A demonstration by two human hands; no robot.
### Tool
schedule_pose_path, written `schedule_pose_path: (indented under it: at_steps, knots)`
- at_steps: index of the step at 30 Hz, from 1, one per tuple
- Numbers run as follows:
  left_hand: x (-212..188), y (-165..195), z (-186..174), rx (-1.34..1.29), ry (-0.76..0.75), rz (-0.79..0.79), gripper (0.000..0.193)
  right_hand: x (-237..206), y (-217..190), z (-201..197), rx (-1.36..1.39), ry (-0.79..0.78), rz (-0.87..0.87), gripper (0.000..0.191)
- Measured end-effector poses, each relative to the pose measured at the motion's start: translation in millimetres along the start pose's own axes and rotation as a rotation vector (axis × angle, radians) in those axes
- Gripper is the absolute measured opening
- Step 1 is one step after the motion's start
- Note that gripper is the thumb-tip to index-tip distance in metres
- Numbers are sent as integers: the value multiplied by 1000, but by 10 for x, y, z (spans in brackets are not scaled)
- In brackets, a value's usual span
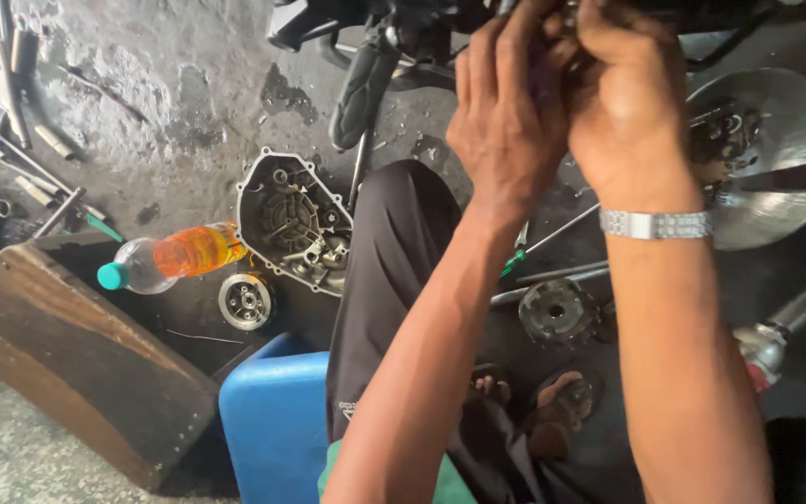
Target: The person removes a motorcycle part, cleans it with a purple cloth, and then reinstalls it using a screwdriver and wrench. The person also wipes the surrounding area and handles various tools and parts during the process.
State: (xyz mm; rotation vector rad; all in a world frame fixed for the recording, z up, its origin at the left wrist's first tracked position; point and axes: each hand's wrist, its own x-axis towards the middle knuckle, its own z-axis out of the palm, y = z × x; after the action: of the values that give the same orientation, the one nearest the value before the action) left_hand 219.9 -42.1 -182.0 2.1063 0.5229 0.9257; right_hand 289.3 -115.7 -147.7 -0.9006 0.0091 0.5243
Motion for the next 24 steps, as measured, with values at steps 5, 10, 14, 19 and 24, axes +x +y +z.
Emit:
schedule_pose_path:
  at_steps: [5,10,14,19,24]
  knots:
    - [27,-24,-18,34,0,11,37,20,-15,19,-6,18,-75,9]
    - [49,-19,-38,24,2,28,40,46,-49,15,-58,37,-48,9]
    - [51,-25,-55,-1,19,56,44,72,-31,-23,-189,121,-117,5]
    - [84,6,-10,23,-2,19,47,137,-8,-71,16,85,31,4]
    - [135,209,-68,-25,12,-46,44,15,-57,-81,38,15,78,8]
